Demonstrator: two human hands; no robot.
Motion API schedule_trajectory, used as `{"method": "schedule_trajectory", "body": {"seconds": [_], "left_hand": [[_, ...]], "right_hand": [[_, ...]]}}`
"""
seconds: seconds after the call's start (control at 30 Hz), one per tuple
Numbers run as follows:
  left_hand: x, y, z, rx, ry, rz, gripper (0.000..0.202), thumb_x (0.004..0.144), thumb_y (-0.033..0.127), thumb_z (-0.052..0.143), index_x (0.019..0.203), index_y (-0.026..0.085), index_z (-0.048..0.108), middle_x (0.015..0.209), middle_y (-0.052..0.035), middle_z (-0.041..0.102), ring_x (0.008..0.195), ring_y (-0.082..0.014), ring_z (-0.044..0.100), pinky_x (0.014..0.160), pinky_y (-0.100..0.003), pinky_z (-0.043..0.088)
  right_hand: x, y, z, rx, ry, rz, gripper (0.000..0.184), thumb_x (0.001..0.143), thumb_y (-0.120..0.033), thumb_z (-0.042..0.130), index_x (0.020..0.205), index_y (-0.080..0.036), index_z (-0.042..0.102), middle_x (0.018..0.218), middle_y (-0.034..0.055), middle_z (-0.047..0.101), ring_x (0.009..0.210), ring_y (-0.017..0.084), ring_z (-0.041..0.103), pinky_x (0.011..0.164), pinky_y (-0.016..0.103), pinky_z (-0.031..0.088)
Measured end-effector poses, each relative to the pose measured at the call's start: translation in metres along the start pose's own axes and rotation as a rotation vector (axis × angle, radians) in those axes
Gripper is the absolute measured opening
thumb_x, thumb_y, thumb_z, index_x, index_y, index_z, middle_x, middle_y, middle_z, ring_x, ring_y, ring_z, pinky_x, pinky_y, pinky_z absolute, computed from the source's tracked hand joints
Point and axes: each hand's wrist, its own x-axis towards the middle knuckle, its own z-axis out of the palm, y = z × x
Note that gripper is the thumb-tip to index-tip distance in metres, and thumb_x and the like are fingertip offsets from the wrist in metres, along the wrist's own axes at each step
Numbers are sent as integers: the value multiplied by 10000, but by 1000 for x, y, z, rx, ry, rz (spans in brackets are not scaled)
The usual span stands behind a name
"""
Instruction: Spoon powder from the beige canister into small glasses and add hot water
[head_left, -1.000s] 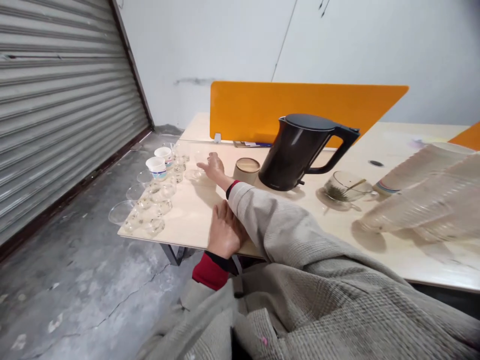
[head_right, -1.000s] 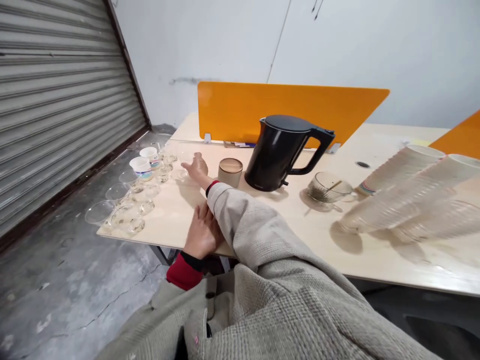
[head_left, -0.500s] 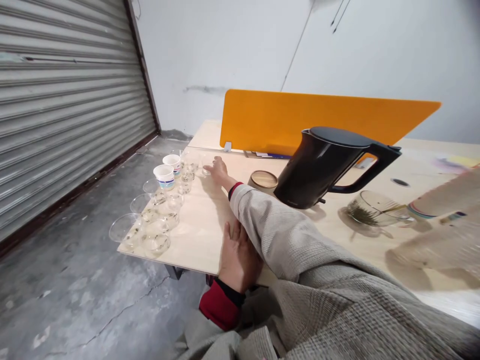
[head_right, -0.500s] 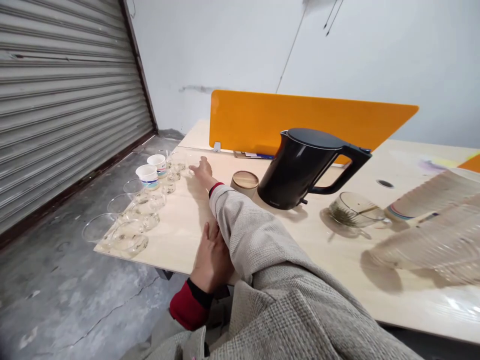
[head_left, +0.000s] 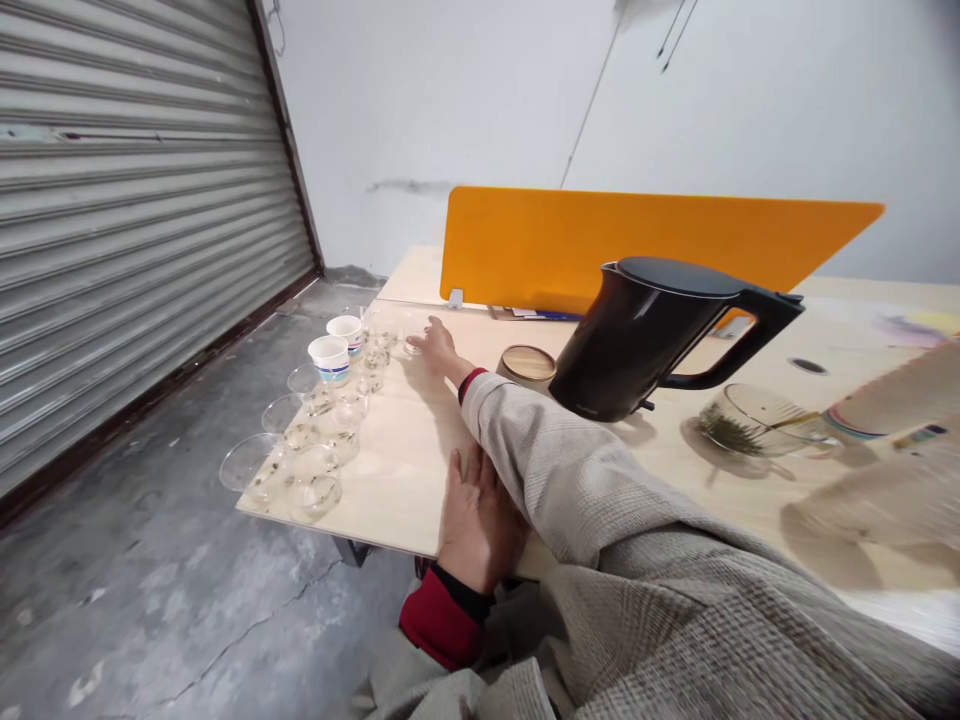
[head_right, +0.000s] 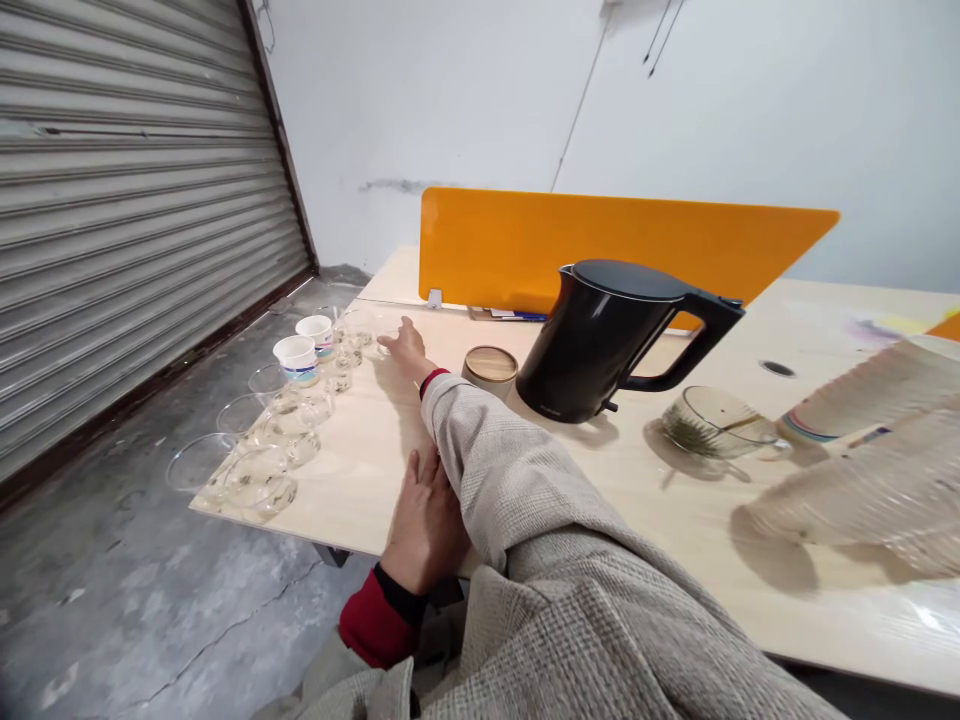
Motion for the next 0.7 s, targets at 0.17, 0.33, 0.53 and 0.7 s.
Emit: {"method": "schedule_trajectory", "body": {"seconds": [0.17,0.33,0.53,0.7], "left_hand": [[0,-1,0,-36,8,0,668,999,300,529,1651,164,482,1748,-155,437,1673,-405,271,1361,-688,219],[0,1,-3,-60,-23,-11,638,1000,317,526,1617,158,529,1746,-152,442,1677,-396,261,1370,-676,195],[0,-2,2,-38,-6,3,672,989,338,561,1634,157,509,1752,-168,425,1687,-402,235,1365,-683,211],[0,-4,7,-23,44,12,642,1018,342,539,1638,180,506,1728,-157,468,1671,-406,276,1356,-685,239]], "right_hand": [[-4,-2,-3,13,3,14,796,894,-350,803,1601,-168,485,1513,193,670,1420,293,655,1138,351,528],[-3,-3,-4,9,-25,20,784,915,-345,769,1609,-148,459,1523,201,656,1426,284,647,1124,335,517],[-2,-3,-6,2,-46,32,847,924,-347,744,1665,-168,374,1569,191,623,1434,293,634,1140,361,512],[-5,-3,-7,-4,-34,25,910,923,-336,756,1701,-167,314,1559,191,633,1429,279,638,1151,364,520]]}}
